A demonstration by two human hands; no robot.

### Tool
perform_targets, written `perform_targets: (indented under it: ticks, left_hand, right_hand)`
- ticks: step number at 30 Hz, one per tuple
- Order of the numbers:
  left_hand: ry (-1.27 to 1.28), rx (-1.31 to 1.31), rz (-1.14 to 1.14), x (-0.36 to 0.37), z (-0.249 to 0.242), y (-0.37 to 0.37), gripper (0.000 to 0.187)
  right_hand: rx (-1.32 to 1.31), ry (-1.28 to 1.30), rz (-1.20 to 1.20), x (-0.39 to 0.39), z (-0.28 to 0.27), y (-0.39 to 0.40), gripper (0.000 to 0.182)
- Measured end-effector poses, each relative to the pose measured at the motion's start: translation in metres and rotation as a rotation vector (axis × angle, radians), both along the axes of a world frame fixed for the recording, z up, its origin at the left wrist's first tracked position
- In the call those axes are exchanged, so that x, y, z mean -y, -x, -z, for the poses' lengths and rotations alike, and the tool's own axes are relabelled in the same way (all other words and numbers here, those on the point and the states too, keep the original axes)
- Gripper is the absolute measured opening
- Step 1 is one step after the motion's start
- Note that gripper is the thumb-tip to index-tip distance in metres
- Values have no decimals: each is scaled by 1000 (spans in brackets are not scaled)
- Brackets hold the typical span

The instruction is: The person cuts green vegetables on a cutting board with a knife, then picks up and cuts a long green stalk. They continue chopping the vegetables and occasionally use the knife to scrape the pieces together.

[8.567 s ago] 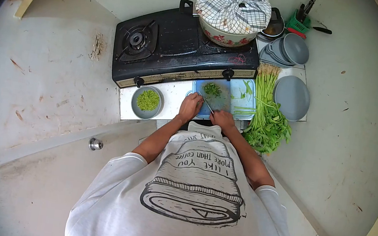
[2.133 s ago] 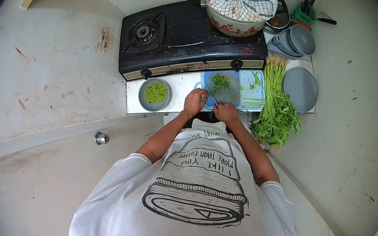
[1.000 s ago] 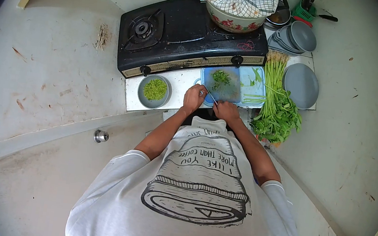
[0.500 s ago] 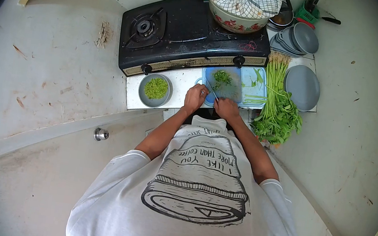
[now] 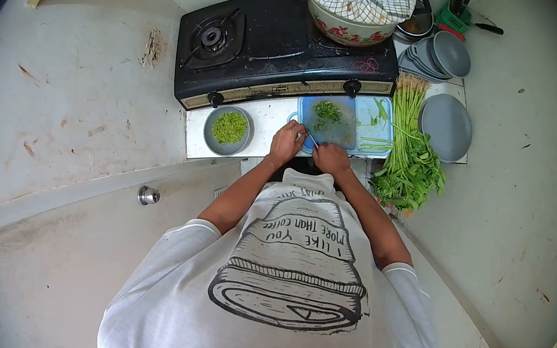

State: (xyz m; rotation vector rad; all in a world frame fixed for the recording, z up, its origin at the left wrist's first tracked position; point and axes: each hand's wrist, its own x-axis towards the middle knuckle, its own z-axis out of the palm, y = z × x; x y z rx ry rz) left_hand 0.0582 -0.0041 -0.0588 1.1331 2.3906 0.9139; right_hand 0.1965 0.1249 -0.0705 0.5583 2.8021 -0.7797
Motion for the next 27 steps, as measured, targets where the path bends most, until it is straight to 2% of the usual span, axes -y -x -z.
perform_targets:
  ticks: [4, 10, 22, 27]
  left_hand:
    - [-20, 1, 1, 6, -2, -1, 8]
    - [-86, 135, -80, 4, 5, 2, 10]
    - [-15, 51, -29, 5, -3, 1, 6]
    - [-5, 28, 6, 8, -4, 0, 10]
  right_hand:
    - [41, 17, 9, -4, -5, -3, 47]
    - [28, 5, 13, -4, 3, -6, 47]
    - [30, 24, -11, 3, -4, -3, 46]
    - [50, 18, -17, 0, -4, 2, 47]
